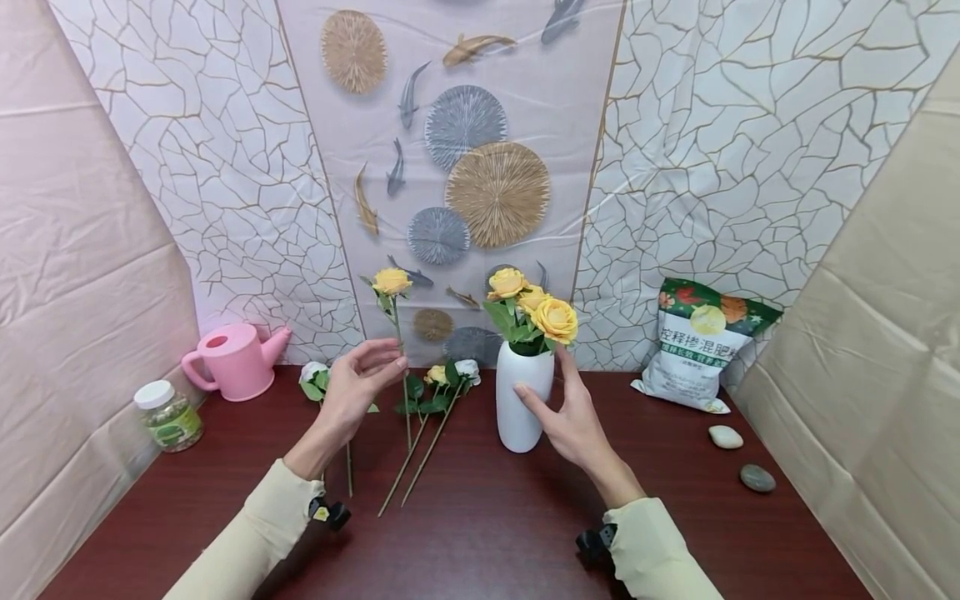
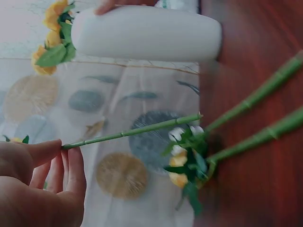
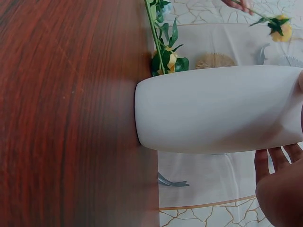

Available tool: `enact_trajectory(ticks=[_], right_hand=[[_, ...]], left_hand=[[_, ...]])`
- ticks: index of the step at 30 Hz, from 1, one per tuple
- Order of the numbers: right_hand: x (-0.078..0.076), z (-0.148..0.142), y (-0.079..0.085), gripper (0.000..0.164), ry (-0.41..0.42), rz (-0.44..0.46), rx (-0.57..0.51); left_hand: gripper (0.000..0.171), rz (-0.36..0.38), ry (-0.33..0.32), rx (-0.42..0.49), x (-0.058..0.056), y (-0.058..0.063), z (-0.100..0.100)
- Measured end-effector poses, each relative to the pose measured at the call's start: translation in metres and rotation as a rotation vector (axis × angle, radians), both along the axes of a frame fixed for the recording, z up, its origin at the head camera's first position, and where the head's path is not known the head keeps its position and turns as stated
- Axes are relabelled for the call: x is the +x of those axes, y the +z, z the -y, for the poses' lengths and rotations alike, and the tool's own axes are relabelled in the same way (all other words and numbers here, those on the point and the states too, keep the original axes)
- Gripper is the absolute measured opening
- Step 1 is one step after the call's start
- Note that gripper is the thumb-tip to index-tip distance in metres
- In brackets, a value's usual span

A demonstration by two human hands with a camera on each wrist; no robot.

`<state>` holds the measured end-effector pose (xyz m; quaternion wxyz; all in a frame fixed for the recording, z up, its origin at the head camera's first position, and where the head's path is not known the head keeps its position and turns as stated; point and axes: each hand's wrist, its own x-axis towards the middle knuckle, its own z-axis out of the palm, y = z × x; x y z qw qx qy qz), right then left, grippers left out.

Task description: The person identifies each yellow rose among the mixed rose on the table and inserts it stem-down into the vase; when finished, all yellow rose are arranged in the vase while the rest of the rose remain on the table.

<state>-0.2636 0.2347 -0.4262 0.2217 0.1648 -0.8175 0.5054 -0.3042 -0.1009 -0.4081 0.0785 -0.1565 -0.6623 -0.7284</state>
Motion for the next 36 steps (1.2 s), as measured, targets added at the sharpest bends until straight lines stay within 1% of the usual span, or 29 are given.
enact_trajectory(ticks=[3, 5, 11, 15, 20, 24, 27, 31, 36], right_hand=[[0.000, 0.000, 0.000, 0.081, -0.008, 0.011, -0.002], [0.000, 0.000, 0.000, 0.081, -0.007, 0.011, 0.002], [-0.001, 0.000, 0.000, 0.083, -0.003, 0.006, 0.015], [0.000, 0.000, 0.000, 0.082, -0.004, 0.008, 0.004], [0.001, 0.001, 0.000, 0.082, 0.003, 0.005, -0.007], [0.001, 0.001, 0.001, 0.082, 0.001, 0.009, -0.005], [0.001, 0.000, 0.000, 0.082, -0.003, 0.013, -0.003], [0.001, 0.000, 0.000, 0.083, -0.006, 0.015, -0.001], [0.001, 0.000, 0.000, 0.083, -0.003, 0.015, -0.003]], left_hand=[[0.038, -0.031, 0.011, 0.006, -0.001, 0.010, -0.010], [0.038, -0.053, 0.005, 0.017, -0.001, 0.017, -0.018], [0.037, -0.101, -0.072, 0.105, -0.001, 0.038, -0.041], [0.036, -0.140, -0.094, 0.133, -0.001, 0.053, -0.054], [0.037, -0.194, -0.109, 0.170, 0.001, 0.077, -0.069], [0.036, -0.267, -0.115, 0.199, 0.002, 0.098, -0.079], [0.034, -0.309, -0.100, 0.205, 0.003, 0.110, -0.085], [0.035, -0.330, -0.091, 0.258, 0.004, 0.121, -0.093], [0.036, -0.354, -0.085, 0.351, 0.002, 0.127, -0.103]])
